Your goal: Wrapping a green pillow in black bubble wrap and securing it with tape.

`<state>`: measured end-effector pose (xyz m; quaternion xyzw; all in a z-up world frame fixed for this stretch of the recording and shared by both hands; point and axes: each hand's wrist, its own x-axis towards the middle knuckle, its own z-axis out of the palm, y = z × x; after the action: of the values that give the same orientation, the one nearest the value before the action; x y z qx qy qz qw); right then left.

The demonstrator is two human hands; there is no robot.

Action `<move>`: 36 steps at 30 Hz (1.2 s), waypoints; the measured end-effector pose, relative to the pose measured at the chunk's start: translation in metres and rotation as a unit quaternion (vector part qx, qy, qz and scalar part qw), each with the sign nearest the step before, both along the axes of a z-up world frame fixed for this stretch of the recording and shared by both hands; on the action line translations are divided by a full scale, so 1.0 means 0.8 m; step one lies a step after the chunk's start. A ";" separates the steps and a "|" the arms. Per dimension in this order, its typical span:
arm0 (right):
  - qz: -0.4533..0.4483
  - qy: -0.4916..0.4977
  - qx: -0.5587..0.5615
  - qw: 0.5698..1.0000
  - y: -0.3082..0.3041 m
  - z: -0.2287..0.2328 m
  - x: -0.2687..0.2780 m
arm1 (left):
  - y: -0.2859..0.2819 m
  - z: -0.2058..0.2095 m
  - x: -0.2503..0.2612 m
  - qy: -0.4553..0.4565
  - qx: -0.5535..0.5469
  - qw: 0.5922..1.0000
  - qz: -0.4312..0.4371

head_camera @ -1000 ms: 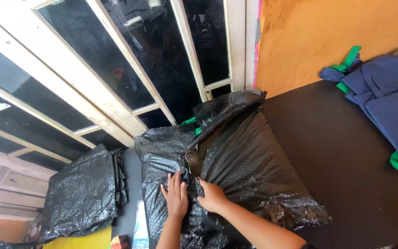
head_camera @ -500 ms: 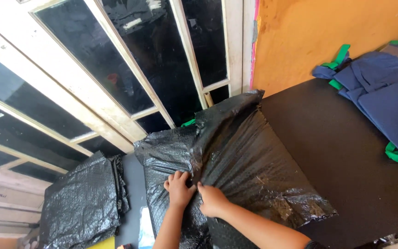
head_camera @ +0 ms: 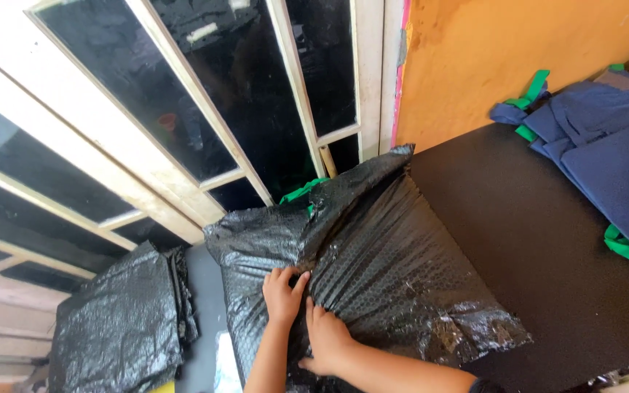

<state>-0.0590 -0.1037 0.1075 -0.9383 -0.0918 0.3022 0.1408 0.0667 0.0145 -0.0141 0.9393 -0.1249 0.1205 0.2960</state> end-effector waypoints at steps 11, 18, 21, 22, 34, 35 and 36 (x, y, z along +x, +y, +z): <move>-0.082 -0.016 0.172 0.982 -0.084 0.051 0.092 | 0.009 -0.027 -0.002 0.009 -0.040 0.999 -0.027; -0.313 -0.160 0.078 0.933 -0.181 0.013 0.294 | 0.005 -0.015 -0.005 0.003 -0.070 0.997 -0.034; -0.234 -0.039 -0.001 0.971 -0.198 -0.070 0.351 | 0.004 -0.011 -0.003 -0.005 -0.091 0.995 -0.037; -0.233 -0.036 0.000 0.972 -0.197 -0.096 0.365 | 0.004 -0.015 -0.002 -0.003 -0.089 0.995 -0.036; -0.168 -0.298 0.198 0.919 -0.104 -0.173 0.452 | 0.016 -0.074 0.006 0.036 -0.072 0.997 0.008; -0.160 -0.273 0.178 0.932 -0.104 -0.189 0.448 | 0.016 -0.073 0.004 0.041 -0.073 0.996 0.007; -0.150 -0.250 0.157 0.943 -0.105 -0.203 0.447 | 0.015 -0.073 0.006 0.043 -0.075 0.996 0.006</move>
<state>0.2989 -0.1874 -0.0552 -0.9525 -0.0285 0.0145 0.3027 0.0714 0.0262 -0.0722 0.9196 -0.0975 0.0912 0.3696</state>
